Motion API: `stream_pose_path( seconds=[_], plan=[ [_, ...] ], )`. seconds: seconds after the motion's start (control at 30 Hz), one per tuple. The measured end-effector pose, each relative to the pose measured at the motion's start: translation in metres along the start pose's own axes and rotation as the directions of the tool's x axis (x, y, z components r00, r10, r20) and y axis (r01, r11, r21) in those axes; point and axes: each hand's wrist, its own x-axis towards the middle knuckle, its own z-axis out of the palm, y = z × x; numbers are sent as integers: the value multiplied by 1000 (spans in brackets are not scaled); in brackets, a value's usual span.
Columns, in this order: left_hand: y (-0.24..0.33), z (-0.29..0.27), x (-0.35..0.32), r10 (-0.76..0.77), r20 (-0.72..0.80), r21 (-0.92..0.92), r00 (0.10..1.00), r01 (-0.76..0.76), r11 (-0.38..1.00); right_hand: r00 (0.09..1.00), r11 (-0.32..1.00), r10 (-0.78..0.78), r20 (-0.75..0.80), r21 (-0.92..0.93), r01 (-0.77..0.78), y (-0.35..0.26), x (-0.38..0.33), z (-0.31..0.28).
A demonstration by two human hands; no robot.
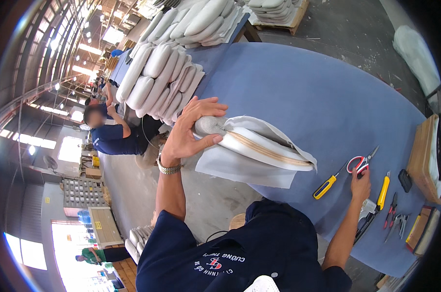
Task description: The person assembles a cushion by folding white fabric over a foam insert, securing it with a pneumatic staple gun, and trimming excess fabric with scissors. The person repeats this process for multiple cushions on a blue workbench.
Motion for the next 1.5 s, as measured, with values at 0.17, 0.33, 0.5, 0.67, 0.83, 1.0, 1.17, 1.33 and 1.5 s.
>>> stream_pose_path(
  seconds=[0.17, 0.33, 0.5, 0.67, 0.83, 1.0, 1.17, 1.33, 1.5],
  plan=[
    [1, -3, 2, -16, 70, -45, 997, 19, 999, 999, 997, 41, 34, -69, -39, 0, 20, 4],
    [-1, -8, -4, -17, 69, -84, 997, 23, 996, 882, 735, -34, 470, 609, -297, 56, 54, 24],
    [-13, -8, -26, -62, 48, -80, 997, 66, 995, 831, 151, -522, 192, 980, -131, -49, -76, -51],
    [-13, -9, -34, -75, 48, -94, 996, 80, 992, 510, 173, -851, 124, 984, 49, -126, -151, -89],
    [-4, -11, -35, -78, 66, -20, 995, 80, 997, 308, 339, -930, 202, 795, 503, -190, -167, -124],
    [15, -5, -30, -90, 35, 23, 995, 89, 996, 339, 318, -933, 121, 716, 621, -212, -167, -112],
    [20, -9, -30, -131, 88, -59, 987, 137, 989, 307, 378, -924, 226, 656, 654, -231, -172, -120],
    [17, -16, -19, -182, 185, -127, 966, 207, 970, 266, 349, -937, 227, 647, 677, -243, -174, -120],
    [15, -19, -7, -277, 245, -199, 929, 328, 923, 299, 357, -932, 202, 649, 672, -248, -173, -121]
  ],
)
